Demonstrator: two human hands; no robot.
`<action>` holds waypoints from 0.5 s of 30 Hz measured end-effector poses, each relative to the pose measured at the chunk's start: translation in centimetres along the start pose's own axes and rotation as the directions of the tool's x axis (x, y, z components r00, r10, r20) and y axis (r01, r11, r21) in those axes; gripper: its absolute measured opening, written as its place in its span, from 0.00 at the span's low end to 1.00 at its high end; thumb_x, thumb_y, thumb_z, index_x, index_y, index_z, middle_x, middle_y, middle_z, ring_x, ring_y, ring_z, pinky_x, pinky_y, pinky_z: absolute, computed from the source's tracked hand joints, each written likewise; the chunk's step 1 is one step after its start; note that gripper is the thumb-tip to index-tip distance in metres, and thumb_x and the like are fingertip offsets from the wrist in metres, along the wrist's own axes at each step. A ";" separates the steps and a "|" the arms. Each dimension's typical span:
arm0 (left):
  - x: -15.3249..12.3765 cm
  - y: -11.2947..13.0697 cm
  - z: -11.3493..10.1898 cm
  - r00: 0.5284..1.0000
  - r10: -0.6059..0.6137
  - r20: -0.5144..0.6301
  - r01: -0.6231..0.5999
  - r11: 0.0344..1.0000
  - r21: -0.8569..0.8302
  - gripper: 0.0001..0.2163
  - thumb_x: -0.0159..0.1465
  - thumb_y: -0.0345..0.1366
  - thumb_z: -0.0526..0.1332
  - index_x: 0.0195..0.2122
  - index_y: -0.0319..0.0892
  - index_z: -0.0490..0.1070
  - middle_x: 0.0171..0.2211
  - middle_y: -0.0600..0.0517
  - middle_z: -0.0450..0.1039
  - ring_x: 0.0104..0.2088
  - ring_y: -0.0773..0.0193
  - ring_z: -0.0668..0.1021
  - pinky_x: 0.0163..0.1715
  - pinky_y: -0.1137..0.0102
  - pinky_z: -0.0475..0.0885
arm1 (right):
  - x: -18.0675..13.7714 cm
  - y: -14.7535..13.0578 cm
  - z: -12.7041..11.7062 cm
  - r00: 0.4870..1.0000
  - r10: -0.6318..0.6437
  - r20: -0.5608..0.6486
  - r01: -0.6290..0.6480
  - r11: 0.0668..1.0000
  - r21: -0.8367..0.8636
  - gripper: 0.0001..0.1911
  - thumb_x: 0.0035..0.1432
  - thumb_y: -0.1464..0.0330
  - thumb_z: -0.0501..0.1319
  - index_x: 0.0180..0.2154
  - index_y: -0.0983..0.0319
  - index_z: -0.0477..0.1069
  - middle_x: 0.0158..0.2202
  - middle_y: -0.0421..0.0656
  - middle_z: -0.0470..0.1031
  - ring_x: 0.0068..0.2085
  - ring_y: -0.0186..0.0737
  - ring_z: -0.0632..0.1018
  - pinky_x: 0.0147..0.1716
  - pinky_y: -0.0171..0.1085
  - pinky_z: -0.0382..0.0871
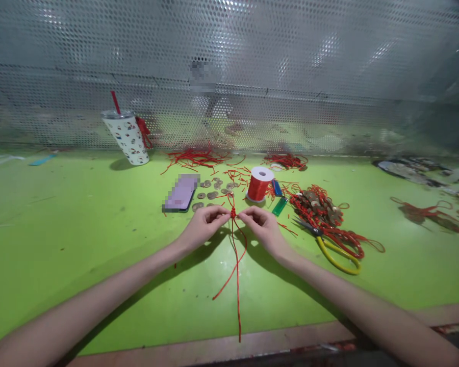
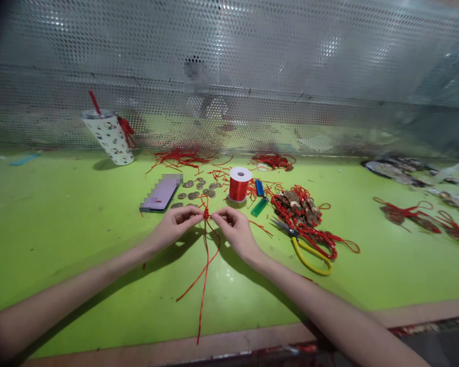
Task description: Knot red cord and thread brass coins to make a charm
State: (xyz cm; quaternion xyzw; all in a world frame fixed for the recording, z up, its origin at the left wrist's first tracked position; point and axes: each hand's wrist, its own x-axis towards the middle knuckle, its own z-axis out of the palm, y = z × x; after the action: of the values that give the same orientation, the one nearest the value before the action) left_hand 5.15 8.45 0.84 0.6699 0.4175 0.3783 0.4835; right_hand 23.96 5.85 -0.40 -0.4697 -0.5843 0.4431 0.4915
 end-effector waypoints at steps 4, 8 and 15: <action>0.0 -0.1 0.0 1.000 -0.022 0.003 0.022 1.000 -0.008 0.11 0.60 0.44 0.65 0.33 0.40 0.77 0.25 0.53 0.72 0.24 0.68 0.69 0.24 0.71 0.62 | -0.2 0.0 0.0 0.999 0.003 0.032 -0.002 1.000 -0.019 0.17 0.58 0.54 0.65 0.34 0.63 0.74 0.28 0.40 0.72 0.28 0.35 0.67 0.28 0.37 0.60; 0.2 -0.1 0.0 1.000 -0.023 0.016 0.024 1.000 -0.020 0.11 0.60 0.43 0.65 0.32 0.40 0.77 0.25 0.53 0.73 0.24 0.68 0.69 0.25 0.71 0.62 | -0.1 -0.2 -0.1 0.999 -0.044 -0.001 0.044 0.994 -0.098 0.16 0.58 0.55 0.64 0.32 0.62 0.74 0.26 0.40 0.71 0.27 0.35 0.66 0.27 0.37 0.59; 0.3 0.0 0.1 0.999 -0.036 -0.012 0.036 0.999 -0.027 0.11 0.59 0.44 0.66 0.31 0.40 0.78 0.22 0.54 0.70 0.22 0.69 0.65 0.21 0.72 0.58 | 0.2 -0.3 -0.3 0.998 -0.057 -0.035 0.052 0.992 -0.113 0.14 0.58 0.57 0.65 0.29 0.62 0.73 0.25 0.41 0.71 0.26 0.36 0.66 0.26 0.38 0.58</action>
State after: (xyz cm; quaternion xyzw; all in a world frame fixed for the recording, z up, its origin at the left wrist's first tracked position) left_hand 5.32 8.70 0.86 0.6533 0.4273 0.3794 0.4967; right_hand 24.22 6.01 -0.03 -0.4888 -0.6113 0.3869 0.4875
